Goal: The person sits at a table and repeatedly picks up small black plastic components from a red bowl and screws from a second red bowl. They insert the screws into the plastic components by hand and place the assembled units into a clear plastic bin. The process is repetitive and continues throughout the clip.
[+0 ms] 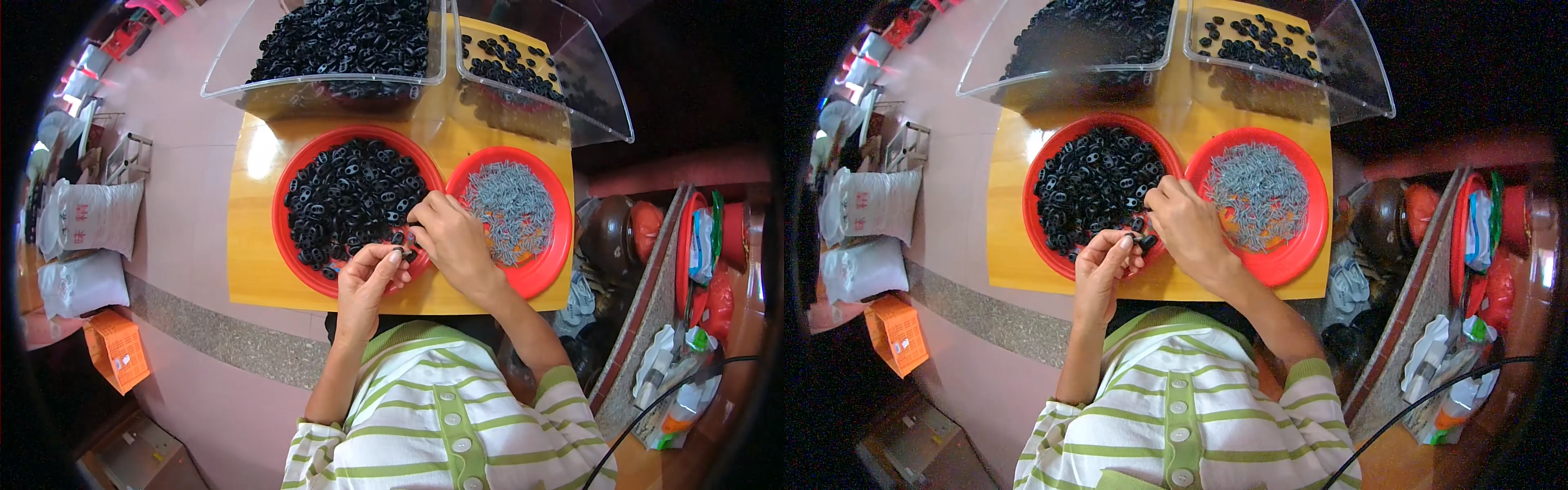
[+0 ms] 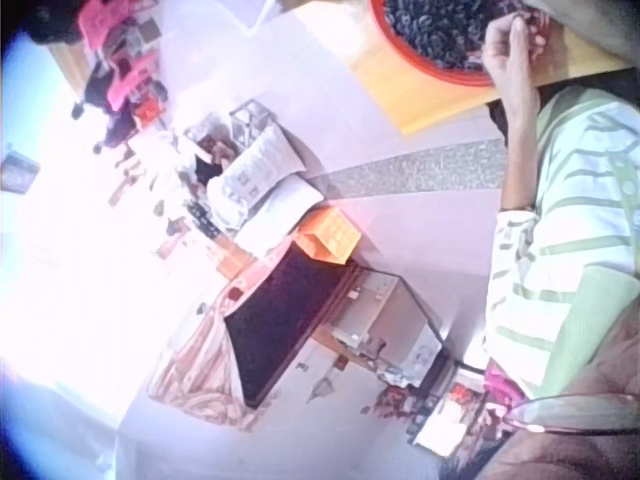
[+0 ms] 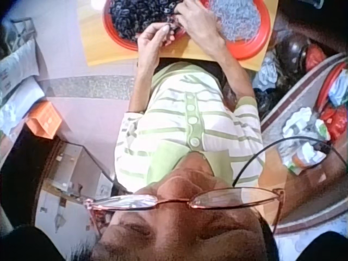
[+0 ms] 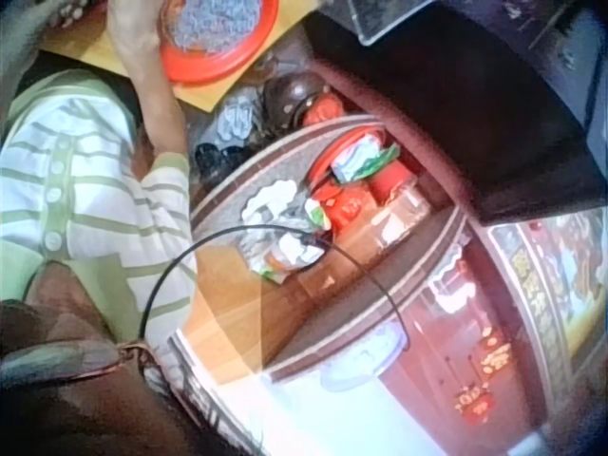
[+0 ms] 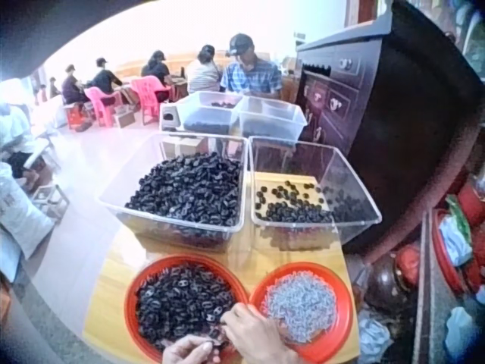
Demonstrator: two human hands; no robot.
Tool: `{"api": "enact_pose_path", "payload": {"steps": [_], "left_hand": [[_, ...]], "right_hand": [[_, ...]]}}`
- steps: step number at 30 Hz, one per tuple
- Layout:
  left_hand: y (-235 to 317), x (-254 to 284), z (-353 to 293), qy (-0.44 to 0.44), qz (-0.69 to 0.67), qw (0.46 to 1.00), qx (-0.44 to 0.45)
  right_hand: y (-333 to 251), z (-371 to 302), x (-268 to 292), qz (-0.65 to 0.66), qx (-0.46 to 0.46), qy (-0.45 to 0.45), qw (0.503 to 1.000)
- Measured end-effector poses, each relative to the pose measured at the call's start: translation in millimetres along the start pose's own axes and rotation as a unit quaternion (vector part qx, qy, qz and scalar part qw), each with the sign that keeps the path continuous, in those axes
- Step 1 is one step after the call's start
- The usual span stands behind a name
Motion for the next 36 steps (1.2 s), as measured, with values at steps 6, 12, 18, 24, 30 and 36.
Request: {"api": "enact_pose_path", "payload": {"steps": [6,12,18,24,30,36], "left_hand": [[2,1,-2,-0.007,-0.013,1.0,-0.019],[12,-22,-1,-0.013,-0.028,0.993,-0.113],[14,-29,-3,-0.018,-0.021,0.992,-0.125],[10,-28,1,-0.004,0.015,0.99,-0.14],[11,-36,-1,-0.028,0.038,0.992,-0.115],[5,-35,-3,-0.016,0.023,0.995,-0.101]], "right_hand": [[10,-15,11,0.379,-0.139,-0.014,0.915],[17,-33,5,0.593,-0.188,0.03,0.782],[15,-42,9,0.545,-0.17,0.05,0.82],[19,-50,15,0.524,-0.173,0.076,0.831],[24,-50,14,0.567,-0.178,0.071,0.801],[20,-54,6,0.606,-0.169,0.086,0.772]]}}
Point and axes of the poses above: each hand's wrist, its own z-axis towards the middle knuckle, its own x-axis out of the back of the hand, y = z × x, the point moved 4 cm from there along z, towards the middle knuckle, and after that the axes turned 2 degrees about z, right-handed, at the moved point
